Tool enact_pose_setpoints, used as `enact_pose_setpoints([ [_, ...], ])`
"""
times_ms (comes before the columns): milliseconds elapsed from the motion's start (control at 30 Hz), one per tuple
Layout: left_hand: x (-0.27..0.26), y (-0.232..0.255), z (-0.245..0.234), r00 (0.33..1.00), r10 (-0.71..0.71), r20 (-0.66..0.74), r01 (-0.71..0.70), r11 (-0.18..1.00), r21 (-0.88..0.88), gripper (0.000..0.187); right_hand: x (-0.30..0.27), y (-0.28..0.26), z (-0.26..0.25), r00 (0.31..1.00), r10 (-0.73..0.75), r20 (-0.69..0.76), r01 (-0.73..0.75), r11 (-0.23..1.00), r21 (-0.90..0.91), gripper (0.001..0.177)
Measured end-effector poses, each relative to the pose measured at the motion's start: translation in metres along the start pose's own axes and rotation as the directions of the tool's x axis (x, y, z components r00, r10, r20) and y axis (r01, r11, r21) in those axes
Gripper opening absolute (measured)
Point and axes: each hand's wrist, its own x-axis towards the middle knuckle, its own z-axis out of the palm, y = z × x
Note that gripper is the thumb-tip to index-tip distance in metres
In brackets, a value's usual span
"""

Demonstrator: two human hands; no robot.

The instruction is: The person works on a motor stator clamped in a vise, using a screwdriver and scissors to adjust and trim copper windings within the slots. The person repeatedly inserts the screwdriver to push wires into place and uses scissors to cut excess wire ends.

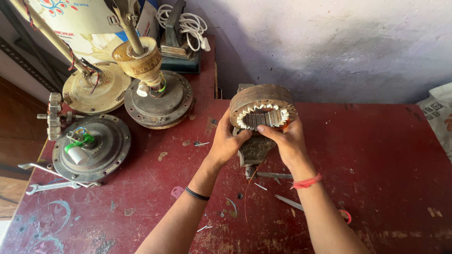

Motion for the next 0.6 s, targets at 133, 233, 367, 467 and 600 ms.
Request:
enact_pose_setpoints([
  [133, -0.002, 0.005, 0.007, 0.994, -0.098, -0.042, 0.097, 0.995, -0.027, 0.061, -0.005, 0.005, 0.008, 1.000, 0.013, 0.001, -0.013, 0.999, 0.038, 0.058],
  [233, -0.004, 0.007, 0.011, 0.995, -0.085, -0.059, 0.082, 0.995, -0.051, 0.055, -0.009, 0.005, 0.013, 1.000, -0.004, 0.007, 0.004, 1.000, 0.014, 0.056],
  [367, -0.004, 0.003, 0.008, 0.999, -0.004, -0.041, 0.003, 0.999, -0.034, 0.054, -0.012, 0.003, 0.014, 1.000, -0.012, 0.017, 0.011, 0.999, 0.032, 0.055],
  [467, -0.004, -0.002, 0.003, 0.999, 0.023, -0.029, -0.022, 0.999, 0.042, 0.052, -0.012, 0.002, 0.014, 1.000, 0.016, 0.013, -0.016, 0.997, 0.077, 0.052],
  [600, -0.004, -0.008, 0.002, 0.997, 0.071, -0.035, -0.068, 0.994, 0.085, 0.054, -0.012, 0.003, 0.014, 1.000, 0.023, -0.014, -0.022, 0.996, 0.088, 0.051],
])
